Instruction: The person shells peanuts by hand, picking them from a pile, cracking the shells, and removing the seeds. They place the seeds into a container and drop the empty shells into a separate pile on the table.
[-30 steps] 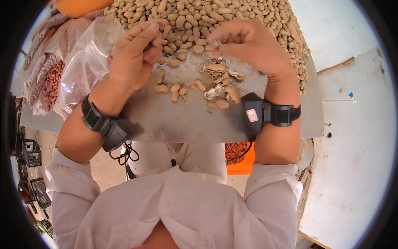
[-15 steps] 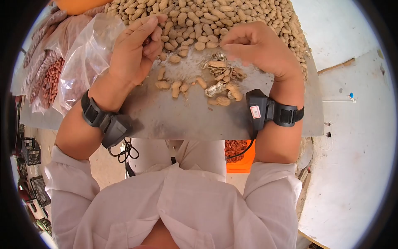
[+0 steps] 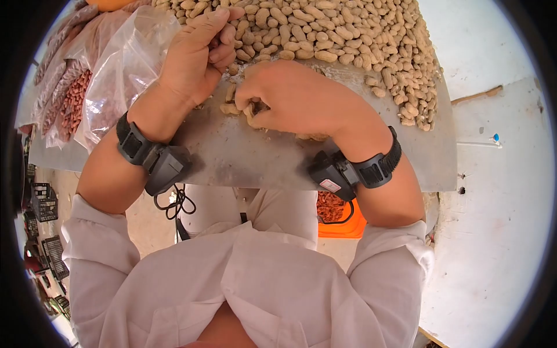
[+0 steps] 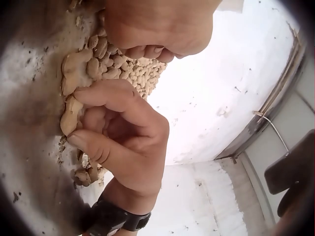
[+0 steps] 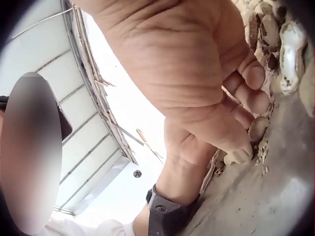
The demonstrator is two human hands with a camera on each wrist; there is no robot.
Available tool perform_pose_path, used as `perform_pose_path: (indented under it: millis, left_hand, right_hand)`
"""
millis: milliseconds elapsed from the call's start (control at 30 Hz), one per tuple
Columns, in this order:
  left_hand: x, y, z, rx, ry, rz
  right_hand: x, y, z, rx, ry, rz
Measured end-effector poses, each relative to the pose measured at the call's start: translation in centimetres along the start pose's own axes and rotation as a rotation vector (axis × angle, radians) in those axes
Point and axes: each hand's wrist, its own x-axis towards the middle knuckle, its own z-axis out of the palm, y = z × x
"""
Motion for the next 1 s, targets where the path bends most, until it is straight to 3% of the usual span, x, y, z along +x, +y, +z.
perform_pose_path:
  millis: [267, 367, 467, 567, 667, 767, 867, 1000]
  left_hand:
    - [0.1, -0.4, -0.2, 0.006, -0.014, -0.013]
    - [0.1, -0.6, -0.6, 0.056, -0.047, -0.008]
    - [0.0, -0.8, -0.5, 0.064, -0.060, -0.022]
    - [0.1, -0.9, -0.8, 0.070, -0.052, -0.050]
    - [0.2, -0.8, -0.7, 0.101, -0.043, -0.096]
    - [-0.2, -0.9, -0.4, 0.083, -0.091, -0.111]
    - [-0.5, -1.0, 0.5, 0.094, -0.082, -0.065]
    - [-0.6, -1.0, 0.6, 0.232, -0.046, 0.009]
  right_hand:
    - [0.2, 0.5, -0.3, 0.124, 0.053, 0.064]
    - [0.0, 1.6, -0.4, 0.097, 0.210, 0.073]
    - [-0.1, 2.0, -0.7, 0.078, 0.206, 0.034]
    - [-0.4, 1.4, -1.1, 0.144, 0.337, 0.123]
    - [-0.4, 1.8, -1.3, 0.488, 0.602, 0.241]
    - [-0.4, 2.2, -1.7, 0.755, 0.678, 0.199]
    - [0.0, 2.8, -1.1, 0.971, 0.694, 0.145]
    - [0.1, 2.6, -0.9, 1.026, 0.605, 0.163]
